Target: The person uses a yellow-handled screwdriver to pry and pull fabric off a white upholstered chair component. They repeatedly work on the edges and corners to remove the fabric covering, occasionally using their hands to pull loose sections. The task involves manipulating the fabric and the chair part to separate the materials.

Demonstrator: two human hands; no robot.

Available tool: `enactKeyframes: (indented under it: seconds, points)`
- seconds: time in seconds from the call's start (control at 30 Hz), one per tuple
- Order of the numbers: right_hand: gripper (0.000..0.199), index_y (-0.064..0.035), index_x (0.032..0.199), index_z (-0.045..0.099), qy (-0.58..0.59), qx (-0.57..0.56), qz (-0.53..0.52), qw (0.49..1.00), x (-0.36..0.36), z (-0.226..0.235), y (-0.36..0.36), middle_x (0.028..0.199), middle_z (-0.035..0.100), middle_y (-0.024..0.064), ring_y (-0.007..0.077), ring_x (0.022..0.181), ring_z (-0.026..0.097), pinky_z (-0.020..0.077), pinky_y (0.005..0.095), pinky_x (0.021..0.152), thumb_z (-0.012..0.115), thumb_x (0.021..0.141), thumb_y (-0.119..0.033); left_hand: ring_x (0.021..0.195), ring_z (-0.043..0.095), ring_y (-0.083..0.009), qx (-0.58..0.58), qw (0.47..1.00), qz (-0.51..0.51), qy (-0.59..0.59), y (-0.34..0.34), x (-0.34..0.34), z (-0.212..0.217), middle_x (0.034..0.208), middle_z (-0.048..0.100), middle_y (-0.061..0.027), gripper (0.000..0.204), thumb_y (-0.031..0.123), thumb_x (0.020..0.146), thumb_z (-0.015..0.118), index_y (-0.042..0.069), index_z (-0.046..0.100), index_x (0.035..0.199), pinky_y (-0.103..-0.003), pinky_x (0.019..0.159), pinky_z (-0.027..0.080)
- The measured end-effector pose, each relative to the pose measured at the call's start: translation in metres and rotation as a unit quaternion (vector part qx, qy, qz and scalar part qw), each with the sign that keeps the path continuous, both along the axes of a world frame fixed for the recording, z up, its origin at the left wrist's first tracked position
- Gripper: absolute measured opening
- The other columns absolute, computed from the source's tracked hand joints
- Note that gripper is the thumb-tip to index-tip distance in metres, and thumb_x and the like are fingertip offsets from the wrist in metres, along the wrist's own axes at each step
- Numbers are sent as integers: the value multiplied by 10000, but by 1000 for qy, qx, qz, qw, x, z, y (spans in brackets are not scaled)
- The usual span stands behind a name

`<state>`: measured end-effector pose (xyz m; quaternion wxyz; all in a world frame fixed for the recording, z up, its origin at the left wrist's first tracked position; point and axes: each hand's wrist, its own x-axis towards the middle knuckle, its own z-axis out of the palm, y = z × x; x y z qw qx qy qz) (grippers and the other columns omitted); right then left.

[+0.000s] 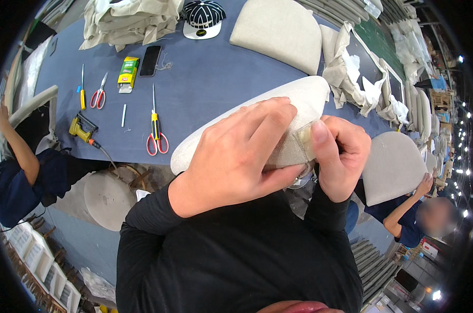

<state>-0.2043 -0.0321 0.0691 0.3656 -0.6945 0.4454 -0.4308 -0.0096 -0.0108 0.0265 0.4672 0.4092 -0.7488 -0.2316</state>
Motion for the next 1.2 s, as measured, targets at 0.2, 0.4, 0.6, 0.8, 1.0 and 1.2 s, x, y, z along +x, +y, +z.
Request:
enactKeyframes:
  seconds: [0.2,0.4,0.6,0.8,1.0,1.2]
  points:
    - [427,-25,647,558,-4,12,4,1000,-2,-2,0,567,542,9,65,502,450,302,274,486,720,1020,-155,1109,736,-419,-21,999,-17,19,-4,2,0,1273,714,-232,681,259,766,876,4,617,1342,-430,935,605]
    - [404,-20,663,547,-22,-2,7,1000,-3,-7,-1,580,513,0,64,519,412,284,280,497,714,1015,-126,1074,736,-436,-68,998,-3,-8,-5,-2,-9,1224,711,-268,654,327,835,881,-35,619,1313,-441,906,613]
    - [408,-20,653,528,-27,4,5,1000,0,-8,-2,584,500,0,63,529,396,271,286,499,725,999,-112,1069,743,-422,-48,999,1,-22,-2,0,-6,1220,717,-252,700,388,827,895,-38,619,1310,-444,904,612]
    - [408,-20,634,510,-19,21,11,1000,-2,-4,-1,564,478,4,69,520,375,263,298,499,732,968,-93,1088,745,-415,-21,1000,1,4,-3,1,-1,1242,722,-230,737,335,754,924,-34,625,1317,-432,917,608]
    - [382,-19,630,526,-3,-4,17,1000,-3,-5,-1,554,472,10,89,501,379,257,307,491,740,939,-85,1103,743,-415,-28,1000,3,4,-2,0,-4,1252,721,-229,746,249,697,915,-34,629,1325,-424,931,607]
    - [365,-17,626,546,14,-13,12,1000,-6,-3,3,552,483,20,99,490,390,264,310,488,755,918,-82,1098,744,-410,-17,1000,5,4,3,-4,-3,1242,724,-226,724,194,686,915,-29,636,1315,-424,921,610]
